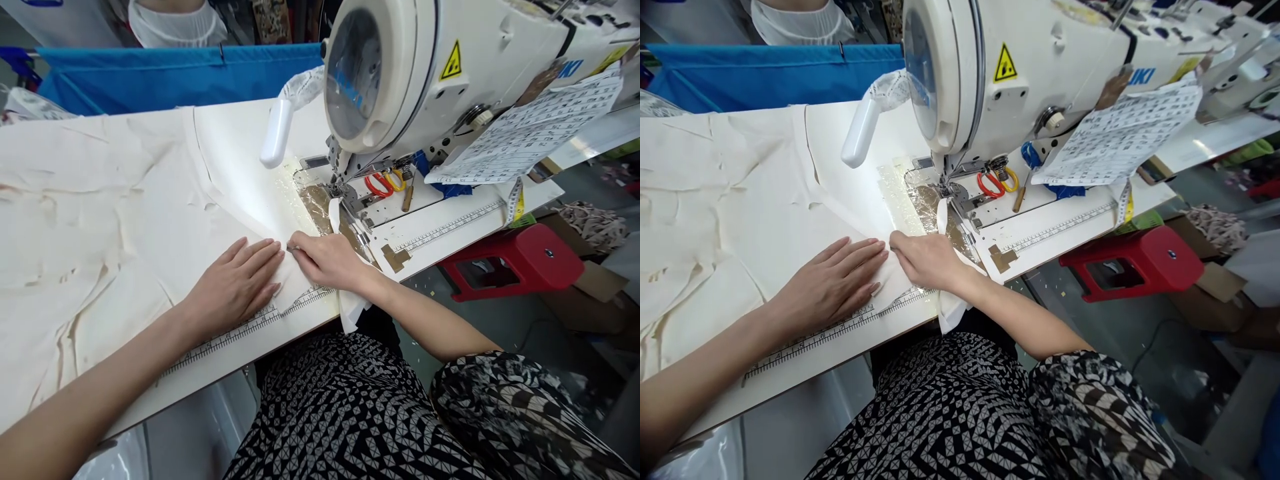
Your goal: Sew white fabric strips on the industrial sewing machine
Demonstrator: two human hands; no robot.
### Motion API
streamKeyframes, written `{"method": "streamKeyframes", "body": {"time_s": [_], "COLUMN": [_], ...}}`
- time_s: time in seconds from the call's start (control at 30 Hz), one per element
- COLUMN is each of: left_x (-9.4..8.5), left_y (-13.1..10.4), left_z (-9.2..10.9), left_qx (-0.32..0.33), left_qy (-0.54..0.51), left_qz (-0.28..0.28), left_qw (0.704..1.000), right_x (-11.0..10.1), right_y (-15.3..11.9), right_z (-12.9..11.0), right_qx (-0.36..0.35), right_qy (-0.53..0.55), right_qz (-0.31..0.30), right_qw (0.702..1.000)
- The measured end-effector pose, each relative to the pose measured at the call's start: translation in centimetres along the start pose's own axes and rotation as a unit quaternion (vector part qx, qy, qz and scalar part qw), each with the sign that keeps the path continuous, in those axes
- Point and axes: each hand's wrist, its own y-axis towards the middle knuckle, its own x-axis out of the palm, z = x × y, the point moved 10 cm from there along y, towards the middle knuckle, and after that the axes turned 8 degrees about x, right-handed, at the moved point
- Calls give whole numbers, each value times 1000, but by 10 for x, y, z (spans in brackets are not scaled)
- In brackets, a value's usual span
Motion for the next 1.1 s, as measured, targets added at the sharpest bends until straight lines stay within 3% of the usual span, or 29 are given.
{"method": "streamKeyframes", "body": {"time_s": [0.13, 0.5, 0.77, 0.97, 1.1], "left_x": [0, 1, 4, -7, -6], "left_y": [0, 2, 0, -3, -5], "left_z": [2, 2, -5, -32, -37], "left_qx": [1, -1, -33, -96, -98], "left_qy": [15, 25, -27, -12, -19], "left_qz": [-4, -14, -32, -8, -4], "left_qw": [1000, 1000, 999, 995, 995], "right_x": [-1, 1, -5, -4, -2], "right_y": [1, 4, -20, 15, 41], "right_z": [6, -2, 10, -10, -24], "right_qx": [15, 13, 13, -2, -25], "right_qy": [34, -12, -57, -76, -61], "right_qz": [17, 0, -38, -30, -31], "right_qw": [999, 1000, 998, 997, 997]}}
